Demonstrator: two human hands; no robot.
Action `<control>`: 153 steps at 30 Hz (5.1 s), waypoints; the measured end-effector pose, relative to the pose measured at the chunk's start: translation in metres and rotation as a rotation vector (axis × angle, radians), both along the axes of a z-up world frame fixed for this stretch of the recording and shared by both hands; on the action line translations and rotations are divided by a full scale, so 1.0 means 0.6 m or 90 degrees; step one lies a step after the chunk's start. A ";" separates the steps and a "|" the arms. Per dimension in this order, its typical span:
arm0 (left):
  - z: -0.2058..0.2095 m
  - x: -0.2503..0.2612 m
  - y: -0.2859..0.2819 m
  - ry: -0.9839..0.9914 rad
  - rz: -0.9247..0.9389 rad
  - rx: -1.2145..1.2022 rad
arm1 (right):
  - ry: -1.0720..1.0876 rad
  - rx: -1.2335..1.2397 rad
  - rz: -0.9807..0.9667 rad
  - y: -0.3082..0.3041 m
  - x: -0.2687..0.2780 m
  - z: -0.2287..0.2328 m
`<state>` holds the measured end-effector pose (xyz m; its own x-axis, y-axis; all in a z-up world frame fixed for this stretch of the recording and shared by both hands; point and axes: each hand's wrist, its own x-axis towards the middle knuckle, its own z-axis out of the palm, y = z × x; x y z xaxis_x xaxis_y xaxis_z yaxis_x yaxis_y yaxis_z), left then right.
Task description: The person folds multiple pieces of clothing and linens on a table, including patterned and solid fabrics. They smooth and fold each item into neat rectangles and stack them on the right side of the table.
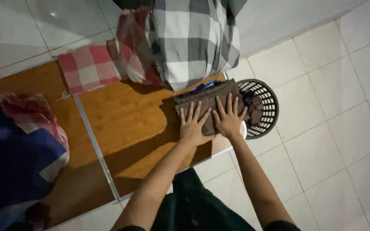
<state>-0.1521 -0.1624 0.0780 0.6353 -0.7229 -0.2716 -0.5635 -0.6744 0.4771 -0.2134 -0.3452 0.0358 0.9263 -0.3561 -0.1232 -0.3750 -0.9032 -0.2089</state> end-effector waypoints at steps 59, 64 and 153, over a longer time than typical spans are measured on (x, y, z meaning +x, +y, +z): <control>-0.130 0.041 0.040 0.740 0.733 -0.369 | 0.053 0.920 -0.350 -0.196 0.015 0.013; -0.130 0.051 0.053 0.619 0.687 -0.317 | 0.024 0.888 -0.301 -0.190 0.021 0.032; 0.018 -0.201 0.724 0.138 0.705 -0.278 | 0.073 0.464 0.430 0.378 0.070 0.160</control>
<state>-0.2726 0.2718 0.0888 0.9394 0.1273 -0.3184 0.3380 -0.4994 0.7977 -0.1713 -0.1184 0.1316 0.8753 0.4387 -0.2035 0.1167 -0.6000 -0.7915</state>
